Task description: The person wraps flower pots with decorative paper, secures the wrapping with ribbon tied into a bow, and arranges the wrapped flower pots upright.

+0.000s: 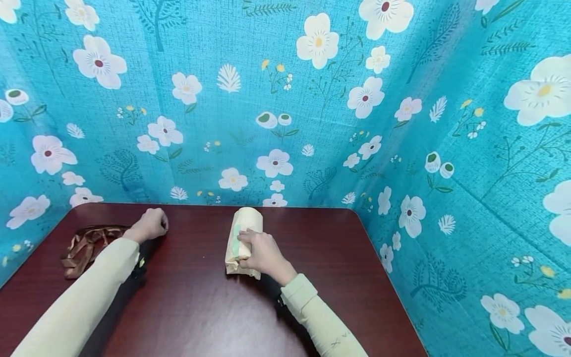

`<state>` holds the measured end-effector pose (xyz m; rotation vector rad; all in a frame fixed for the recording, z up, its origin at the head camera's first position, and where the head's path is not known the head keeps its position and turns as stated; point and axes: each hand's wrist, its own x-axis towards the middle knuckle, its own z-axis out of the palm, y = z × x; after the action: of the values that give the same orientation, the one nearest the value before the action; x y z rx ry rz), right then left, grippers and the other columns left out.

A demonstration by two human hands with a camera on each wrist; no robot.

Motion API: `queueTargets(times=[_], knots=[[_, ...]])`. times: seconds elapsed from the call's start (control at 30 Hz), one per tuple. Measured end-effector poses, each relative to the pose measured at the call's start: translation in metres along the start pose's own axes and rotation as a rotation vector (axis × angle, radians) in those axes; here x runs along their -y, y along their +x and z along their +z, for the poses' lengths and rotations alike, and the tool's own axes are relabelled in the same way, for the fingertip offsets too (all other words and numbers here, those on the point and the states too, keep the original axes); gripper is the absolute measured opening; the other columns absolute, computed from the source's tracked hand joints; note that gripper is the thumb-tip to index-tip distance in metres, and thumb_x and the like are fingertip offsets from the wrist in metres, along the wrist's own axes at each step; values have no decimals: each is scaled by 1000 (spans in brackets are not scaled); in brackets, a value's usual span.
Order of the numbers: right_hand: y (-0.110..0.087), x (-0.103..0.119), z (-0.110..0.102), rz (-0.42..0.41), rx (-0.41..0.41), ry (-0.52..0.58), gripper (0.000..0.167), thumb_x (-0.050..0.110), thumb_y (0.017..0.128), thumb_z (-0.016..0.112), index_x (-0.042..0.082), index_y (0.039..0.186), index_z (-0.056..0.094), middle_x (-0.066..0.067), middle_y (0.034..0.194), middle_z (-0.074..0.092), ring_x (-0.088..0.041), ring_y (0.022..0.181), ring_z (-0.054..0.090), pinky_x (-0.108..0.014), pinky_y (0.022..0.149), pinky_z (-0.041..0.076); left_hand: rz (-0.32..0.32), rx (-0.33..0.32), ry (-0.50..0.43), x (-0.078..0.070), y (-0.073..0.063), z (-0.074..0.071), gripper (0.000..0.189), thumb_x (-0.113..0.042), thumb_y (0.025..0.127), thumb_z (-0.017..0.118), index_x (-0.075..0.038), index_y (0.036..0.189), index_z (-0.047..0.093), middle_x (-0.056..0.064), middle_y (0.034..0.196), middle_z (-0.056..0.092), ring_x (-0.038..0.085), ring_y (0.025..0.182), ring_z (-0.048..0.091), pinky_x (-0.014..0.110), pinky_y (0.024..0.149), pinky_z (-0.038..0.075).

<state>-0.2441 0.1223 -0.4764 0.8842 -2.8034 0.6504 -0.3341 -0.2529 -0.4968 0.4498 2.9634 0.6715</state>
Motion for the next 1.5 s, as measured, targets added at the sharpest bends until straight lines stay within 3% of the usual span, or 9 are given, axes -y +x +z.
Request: queueTargets(times=[0.17, 0.33, 0.43, 0.53, 0.7, 0.9, 1.03, 1.2, 1.5], knots=[[0, 0, 0, 8, 19, -4, 68, 26, 68, 93, 14, 131, 70, 1, 138, 66, -17, 133, 57, -36, 89, 57, -31, -71, -111, -25, 31, 7, 16, 3, 87, 64, 2, 76, 76, 9, 71, 71, 26, 72, 61, 41, 69, 53], [0, 0, 0, 7, 15, -12, 68, 26, 68, 93, 14, 131, 71, 1, 137, 66, -18, 133, 58, -36, 89, 57, 69, -226, -325, -79, 62, 17, 12, 1, 91, 67, 3, 94, 78, 22, 103, 75, 40, 104, 67, 52, 86, 56], [0, 0, -1, -5, 2, -8, 67, 25, 67, 93, 13, 130, 71, 0, 136, 67, -19, 132, 59, -36, 89, 57, 154, -238, -442, -110, 74, 22, 13, -2, 95, 67, 0, 101, 79, 21, 110, 74, 37, 107, 68, 51, 88, 56], [0, 1, -1, -15, -6, 3, 67, 24, 68, 93, 13, 130, 71, -1, 136, 67, -19, 132, 59, -37, 90, 57, 222, -168, -452, -127, 79, 25, 16, -1, 97, 64, -1, 106, 78, 19, 110, 73, 33, 102, 69, 49, 87, 57], [1, 2, 0, -3, -9, 13, 68, 26, 67, 94, 14, 130, 71, 1, 136, 67, -18, 132, 59, -39, 93, 56, 239, -15, -306, -112, 74, 28, 29, 7, 92, 58, 4, 116, 73, 23, 121, 69, 36, 113, 64, 49, 90, 54], [1, 1, 1, -6, 2, 1, 68, 27, 68, 94, 14, 130, 71, 0, 137, 66, -18, 132, 59, -40, 92, 56, 98, 86, -110, -61, 56, 27, 43, 1, 89, 69, 10, 131, 62, 29, 133, 61, 44, 126, 55, 54, 98, 51], [2, 1, -1, -4, 4, -12, 67, 27, 68, 93, 14, 130, 71, 0, 137, 66, -18, 132, 59, -40, 90, 56, -12, 64, -87, -40, 45, 25, 31, -4, 93, 70, 8, 121, 68, 28, 124, 65, 43, 113, 60, 53, 93, 53], [3, 0, -1, 1, 17, -35, 67, 28, 68, 93, 15, 131, 71, 1, 137, 66, -17, 133, 58, -38, 89, 56, -118, 31, -137, -37, 42, 22, 10, -6, 96, 67, 2, 96, 74, 20, 101, 70, 28, 81, 66, 44, 74, 56], [2, 1, -1, -1, -3, -25, 67, 27, 67, 94, 14, 128, 72, 1, 136, 67, -17, 130, 60, -36, 88, 57, -173, -39, -197, -59, 73, 25, 29, -7, 93, 67, 0, 65, 70, 10, 59, 65, 24, 58, 62, 38, 66, 53]])
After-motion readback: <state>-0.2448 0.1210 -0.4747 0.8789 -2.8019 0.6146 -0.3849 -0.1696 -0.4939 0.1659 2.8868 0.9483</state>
